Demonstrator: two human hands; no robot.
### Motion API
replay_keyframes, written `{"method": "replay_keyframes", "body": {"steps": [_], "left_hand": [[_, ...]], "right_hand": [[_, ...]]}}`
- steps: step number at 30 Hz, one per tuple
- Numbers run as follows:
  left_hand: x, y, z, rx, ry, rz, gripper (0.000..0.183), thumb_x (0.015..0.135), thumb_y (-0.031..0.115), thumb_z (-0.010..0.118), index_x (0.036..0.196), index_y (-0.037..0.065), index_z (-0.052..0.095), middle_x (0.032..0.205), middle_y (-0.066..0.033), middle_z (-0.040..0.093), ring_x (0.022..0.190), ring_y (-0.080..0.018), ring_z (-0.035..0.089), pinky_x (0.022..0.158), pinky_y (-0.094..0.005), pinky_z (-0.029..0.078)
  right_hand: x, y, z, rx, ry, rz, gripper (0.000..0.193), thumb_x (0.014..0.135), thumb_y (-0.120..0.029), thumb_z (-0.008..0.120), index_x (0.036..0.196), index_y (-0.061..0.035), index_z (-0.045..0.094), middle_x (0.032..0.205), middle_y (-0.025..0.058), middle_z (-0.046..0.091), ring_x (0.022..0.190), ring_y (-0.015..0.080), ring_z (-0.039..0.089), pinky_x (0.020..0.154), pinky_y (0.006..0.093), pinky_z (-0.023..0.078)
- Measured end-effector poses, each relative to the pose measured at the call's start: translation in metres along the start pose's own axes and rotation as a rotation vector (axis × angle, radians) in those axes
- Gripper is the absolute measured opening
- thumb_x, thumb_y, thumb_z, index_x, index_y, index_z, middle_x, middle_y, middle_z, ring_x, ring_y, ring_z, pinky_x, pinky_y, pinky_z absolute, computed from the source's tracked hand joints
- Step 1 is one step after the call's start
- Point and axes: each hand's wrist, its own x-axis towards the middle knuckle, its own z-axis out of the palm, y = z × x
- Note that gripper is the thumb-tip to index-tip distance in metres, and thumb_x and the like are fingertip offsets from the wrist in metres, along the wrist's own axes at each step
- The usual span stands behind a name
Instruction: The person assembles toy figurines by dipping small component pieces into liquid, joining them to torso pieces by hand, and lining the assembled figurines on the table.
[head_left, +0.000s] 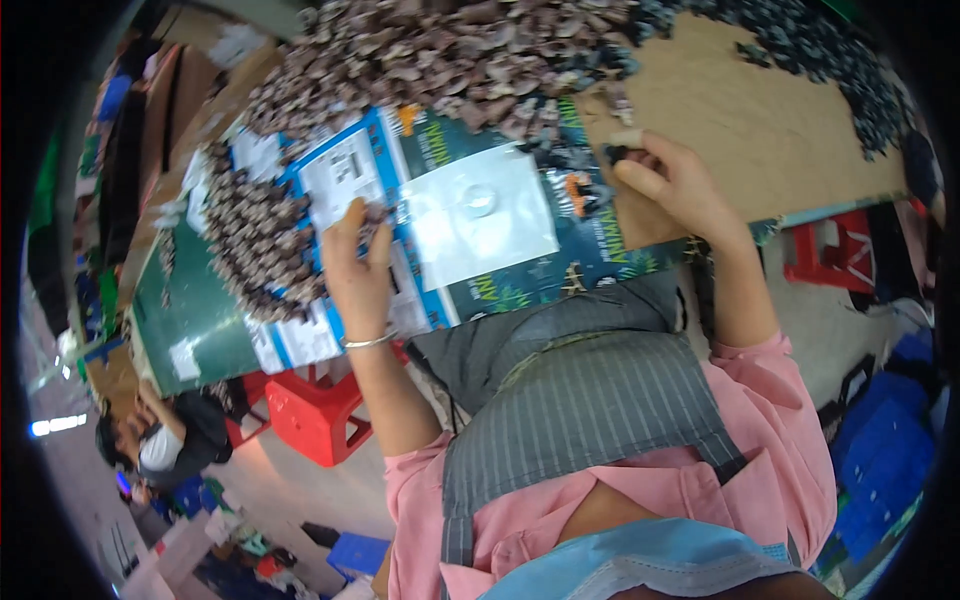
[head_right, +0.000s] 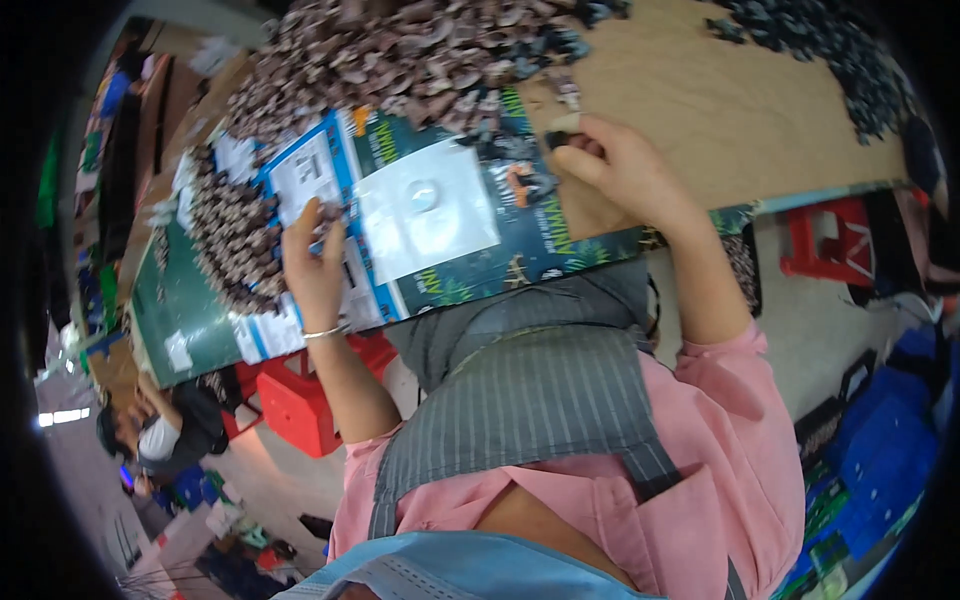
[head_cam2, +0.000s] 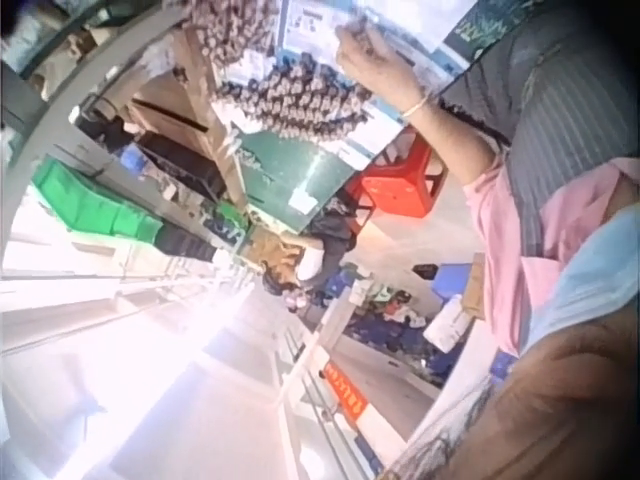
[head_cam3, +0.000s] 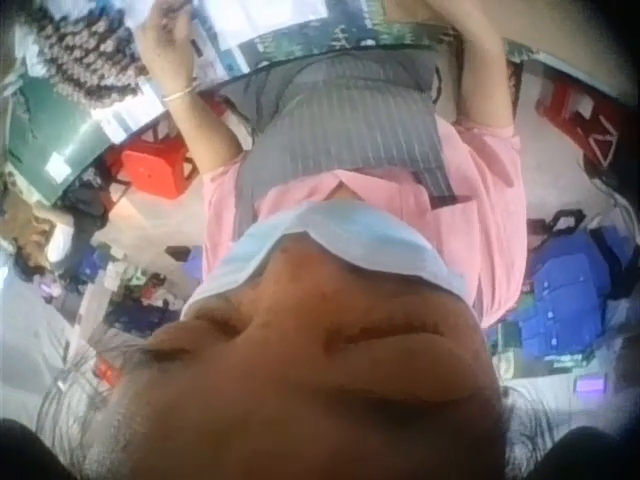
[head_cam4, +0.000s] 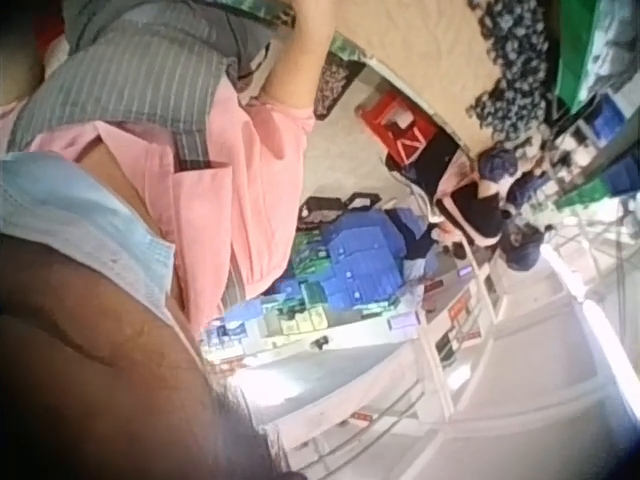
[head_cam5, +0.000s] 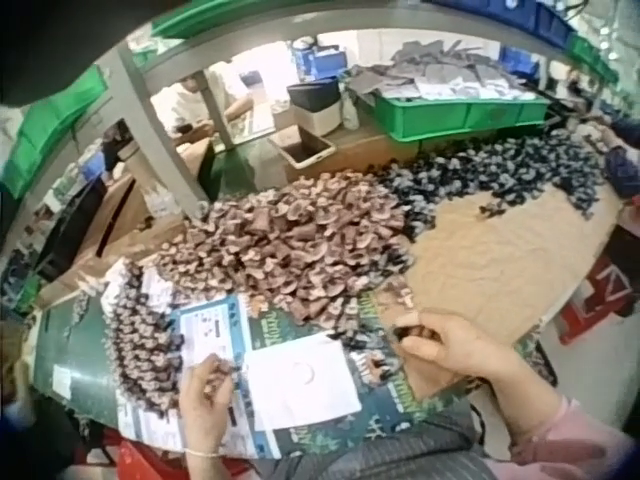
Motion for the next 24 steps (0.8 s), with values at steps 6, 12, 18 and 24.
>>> {"method": "replay_keyframes", "body": {"steps": [6, 12, 18, 24], "left_hand": [[-0.002, 0.008, 0.004, -0.052, -0.065, -0.194, 0.046, 0.082, 0.004, 0.073, 0.127, 0.003, 0.061, 0.106, -0.0109, 0.064, 0.092, -0.0168, 0.06, 0.062, -0.0236, 0.048], [-0.017, 0.015, 0.003, -0.42, 0.026, -0.345, 0.049, 0.087, 0.001, 0.069, 0.134, 0.002, 0.055, 0.127, -0.0109, 0.06, 0.098, -0.0157, 0.062, 0.073, -0.0239, 0.051], [-0.033, 0.033, 0.004, -0.729, 0.159, -0.511, 0.051, 0.09, -0.004, 0.064, 0.139, 0.0, 0.049, 0.125, -0.0102, 0.062, 0.096, -0.0104, 0.061, 0.078, -0.0234, 0.05], [-0.048, 0.039, 0.004, -0.876, 0.108, -0.613, 0.047, 0.095, 0.004, 0.06, 0.14, -0.001, 0.049, 0.111, -0.0046, 0.062, 0.085, -0.008, 0.058, 0.076, -0.023, 0.049]], "right_hand": [[0.003, 0.016, -0.013, 0.079, 0.047, 0.119, 0.034, 0.092, -0.021, 0.066, 0.12, -0.0028, 0.062, 0.086, 0.0006, 0.06, 0.075, 0.0077, 0.051, 0.067, 0.0239, 0.044], [-0.018, 0.0, -0.011, -0.001, 0.299, 0.012, 0.02, 0.088, -0.021, 0.067, 0.099, -0.0042, 0.062, 0.087, 0.0079, 0.06, 0.074, 0.0227, 0.06, 0.066, 0.0334, 0.05], [-0.003, 0.01, 0.019, -0.404, 0.439, -0.371, 0.018, 0.084, -0.019, 0.07, 0.098, -0.0078, 0.065, 0.089, 0.0082, 0.059, 0.08, 0.0281, 0.061, 0.07, 0.035, 0.05], [-0.002, -0.013, 0.022, 0.006, 0.366, -0.349, 0.015, 0.083, -0.009, 0.07, 0.097, -0.0038, 0.067, 0.092, 0.0091, 0.062, 0.083, 0.028, 0.062, 0.071, 0.0344, 0.049]]}}
